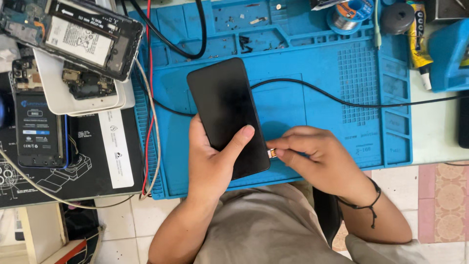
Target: The person pries open the back cover of a smartphone by hand, then removes the back housing and works on the exposed battery and internal components, using a small pry tool and a screwdriver on the opened phone at the workbench.
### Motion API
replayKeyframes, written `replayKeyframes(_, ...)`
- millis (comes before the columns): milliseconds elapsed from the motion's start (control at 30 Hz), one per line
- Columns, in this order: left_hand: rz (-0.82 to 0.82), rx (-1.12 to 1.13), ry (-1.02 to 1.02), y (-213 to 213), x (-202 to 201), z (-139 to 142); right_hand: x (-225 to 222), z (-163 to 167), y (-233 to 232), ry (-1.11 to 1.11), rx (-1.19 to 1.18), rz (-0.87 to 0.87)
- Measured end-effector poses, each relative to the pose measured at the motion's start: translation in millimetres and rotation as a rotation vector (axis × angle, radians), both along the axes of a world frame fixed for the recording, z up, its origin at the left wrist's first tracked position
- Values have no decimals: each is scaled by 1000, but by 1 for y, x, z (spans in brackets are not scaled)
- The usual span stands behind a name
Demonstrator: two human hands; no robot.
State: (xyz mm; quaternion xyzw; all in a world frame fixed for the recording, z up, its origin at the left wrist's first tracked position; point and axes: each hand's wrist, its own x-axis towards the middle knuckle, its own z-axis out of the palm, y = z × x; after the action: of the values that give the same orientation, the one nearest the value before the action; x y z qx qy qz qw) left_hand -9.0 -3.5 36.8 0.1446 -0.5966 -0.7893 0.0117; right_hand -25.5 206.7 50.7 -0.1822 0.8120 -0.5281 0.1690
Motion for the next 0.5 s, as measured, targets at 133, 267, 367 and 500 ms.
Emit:
replayKeyframes(133, 17, 38, -5, 2, -1, 2, 0, 2, 4, -89, 31, -46)
replayKeyframes(267, 45, 55, 20, 2, 0, -2, 1, 1, 9, -157, 6, -117)
replayKeyframes(367, 30, 60, 81, 0, 3, -7, -4, 6, 19, -206, -23, -156)
replayKeyframes(500, -16, 108, 99, -7, 11, -15, -35, 18, 40, -161, 74, -318)
